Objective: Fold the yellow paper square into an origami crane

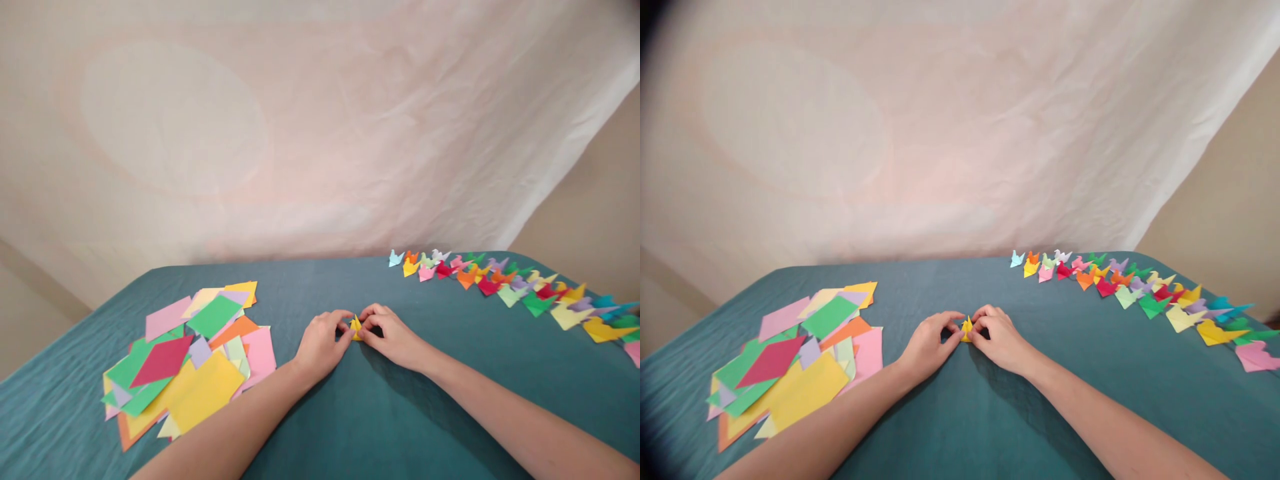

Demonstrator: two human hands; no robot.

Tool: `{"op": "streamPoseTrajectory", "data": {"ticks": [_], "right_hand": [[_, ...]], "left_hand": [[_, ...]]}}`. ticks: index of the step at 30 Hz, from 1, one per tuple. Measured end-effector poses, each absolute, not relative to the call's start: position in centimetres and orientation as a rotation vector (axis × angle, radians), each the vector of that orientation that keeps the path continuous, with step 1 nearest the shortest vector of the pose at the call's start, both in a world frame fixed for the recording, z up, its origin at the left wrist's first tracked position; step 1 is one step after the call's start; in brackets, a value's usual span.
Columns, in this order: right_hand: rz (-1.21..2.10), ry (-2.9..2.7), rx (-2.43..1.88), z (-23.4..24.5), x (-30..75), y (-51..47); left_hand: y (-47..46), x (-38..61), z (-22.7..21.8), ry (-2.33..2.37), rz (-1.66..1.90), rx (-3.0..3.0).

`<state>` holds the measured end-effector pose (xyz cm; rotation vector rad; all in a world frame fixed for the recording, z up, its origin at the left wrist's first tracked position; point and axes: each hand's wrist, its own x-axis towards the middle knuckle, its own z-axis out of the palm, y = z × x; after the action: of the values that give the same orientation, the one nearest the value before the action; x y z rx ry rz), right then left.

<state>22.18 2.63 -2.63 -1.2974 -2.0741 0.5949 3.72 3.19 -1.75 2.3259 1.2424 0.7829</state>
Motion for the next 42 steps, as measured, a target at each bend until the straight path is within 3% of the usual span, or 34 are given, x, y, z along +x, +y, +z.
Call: {"op": "streamPoseTrajectory", "data": {"ticks": [13, 42], "right_hand": [[0.517, -2.087, -1.266, -3.6, 22.4, 2.9], [0.458, -2.097, -1.275, -3.6, 22.1, 2.7]], "left_hand": [[0.1, 3.7, 0.6, 1.068, 0.342, 3.024], [0.1, 3.2, -0.6, 1.066, 0.385, 3.024]]}}
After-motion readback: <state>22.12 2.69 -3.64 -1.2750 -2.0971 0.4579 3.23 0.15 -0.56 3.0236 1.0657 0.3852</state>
